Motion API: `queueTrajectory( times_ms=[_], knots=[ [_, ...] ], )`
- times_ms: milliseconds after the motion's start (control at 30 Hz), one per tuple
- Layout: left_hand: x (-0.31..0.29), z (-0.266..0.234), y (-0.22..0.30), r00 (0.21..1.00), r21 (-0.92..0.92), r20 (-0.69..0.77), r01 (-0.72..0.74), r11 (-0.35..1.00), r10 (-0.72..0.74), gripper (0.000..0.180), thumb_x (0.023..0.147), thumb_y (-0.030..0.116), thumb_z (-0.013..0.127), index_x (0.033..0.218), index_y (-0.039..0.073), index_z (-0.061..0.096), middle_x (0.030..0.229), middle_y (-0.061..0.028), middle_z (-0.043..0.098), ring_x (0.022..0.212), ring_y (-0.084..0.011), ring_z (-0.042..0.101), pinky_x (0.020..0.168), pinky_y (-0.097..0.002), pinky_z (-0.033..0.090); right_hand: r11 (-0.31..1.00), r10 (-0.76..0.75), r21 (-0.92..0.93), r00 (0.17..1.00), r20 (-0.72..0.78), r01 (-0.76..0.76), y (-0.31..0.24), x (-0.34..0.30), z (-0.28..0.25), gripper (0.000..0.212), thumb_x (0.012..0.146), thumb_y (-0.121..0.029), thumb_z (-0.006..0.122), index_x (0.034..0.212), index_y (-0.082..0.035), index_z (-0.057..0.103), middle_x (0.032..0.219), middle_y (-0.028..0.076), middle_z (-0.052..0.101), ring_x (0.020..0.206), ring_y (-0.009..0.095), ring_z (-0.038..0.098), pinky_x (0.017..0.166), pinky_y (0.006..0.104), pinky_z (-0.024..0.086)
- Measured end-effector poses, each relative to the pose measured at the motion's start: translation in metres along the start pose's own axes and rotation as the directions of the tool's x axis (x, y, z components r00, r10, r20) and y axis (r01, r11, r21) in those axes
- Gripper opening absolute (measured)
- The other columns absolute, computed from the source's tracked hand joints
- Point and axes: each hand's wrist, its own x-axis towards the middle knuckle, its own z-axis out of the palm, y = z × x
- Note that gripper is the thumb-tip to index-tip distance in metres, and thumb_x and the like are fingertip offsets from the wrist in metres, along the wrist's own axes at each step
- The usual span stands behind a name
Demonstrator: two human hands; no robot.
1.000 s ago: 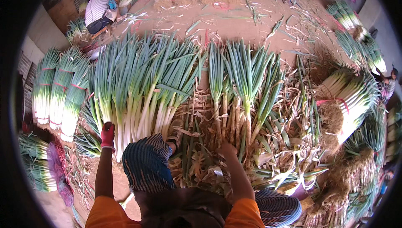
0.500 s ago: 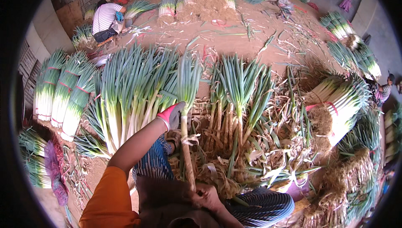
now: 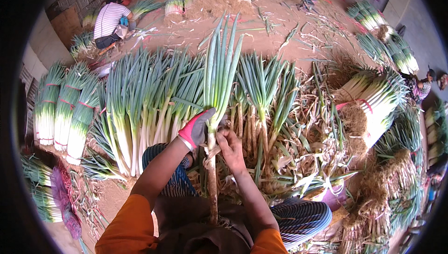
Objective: The person cleans green onions by hand, peeling away the outer layers and removing dirt from the bulbs. They handle the onions one by one from a large pile on the floor.
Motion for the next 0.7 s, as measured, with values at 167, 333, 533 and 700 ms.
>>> queueTrajectory(
  times_ms=[167, 333, 533, 700],
  knots=[
    [0.006, -0.003, -0.004, 0.996, 0.052, -0.089, -0.005, 0.999, 0.009, 0.034, 0.088, 0.034, 0.057, 0.109, 0.006, 0.057, 0.096, -0.0050, 0.063, 0.085, -0.0147, 0.060, 0.077, -0.0316, 0.048, 0.988, 0.133, 0.081, 0.991, 0.004, -0.133, 0.013, 0.014, 0.003, 0.022, 0.090, -0.024, 0.059, 0.080, -0.006, 0.052, 0.069, -0.005, 0.050, 0.061, 0.003, 0.042, 0.055, 0.0191, 0.038],
    [-0.008, 0.023, -0.001, 0.995, 0.126, -0.103, 0.022, 0.992, -0.009, 0.034, 0.086, 0.035, 0.060, 0.106, 0.008, 0.058, 0.099, -0.0021, 0.061, 0.090, -0.0126, 0.056, 0.078, -0.0303, 0.045, 0.997, 0.020, -0.073, 0.997, -0.072, -0.026, 0.017, 0.001, -0.011, 0.025, 0.092, -0.020, 0.055, 0.073, -0.006, 0.047, 0.065, -0.004, 0.046, 0.062, 0.003, 0.038, 0.054, 0.0209, 0.036],
    [-0.003, 0.021, -0.006, 0.975, 0.246, -0.168, -0.101, 0.964, 0.145, 0.027, 0.086, 0.025, 0.061, 0.106, 0.006, 0.060, 0.101, -0.0016, 0.060, 0.094, -0.0124, 0.055, 0.085, -0.0294, 0.043, 0.990, 0.130, -0.040, 0.989, -0.069, -0.133, 0.024, -0.042, -0.011, 0.018, 0.090, -0.010, 0.050, 0.072, -0.006, 0.045, 0.064, -0.005, 0.043, 0.063, 0.003, 0.037, 0.054, 0.0212, 0.035],
    [0.012, 0.002, -0.007, 0.974, 0.162, -0.195, -0.083, 0.983, 0.115, 0.035, 0.085, 0.028, 0.063, 0.111, 0.006, 0.056, 0.098, -0.0048, 0.061, 0.086, -0.0166, 0.060, 0.077, -0.0349, 0.052, 0.904, 0.211, -0.412, 0.959, 0.189, -0.118, 0.039, -0.134, -0.033, 0.007, 0.085, -0.006, 0.051, 0.079, -0.002, 0.051, 0.064, 0.003, 0.048, 0.061, 0.009, 0.041, 0.055, 0.0265, 0.040]
  ],
)
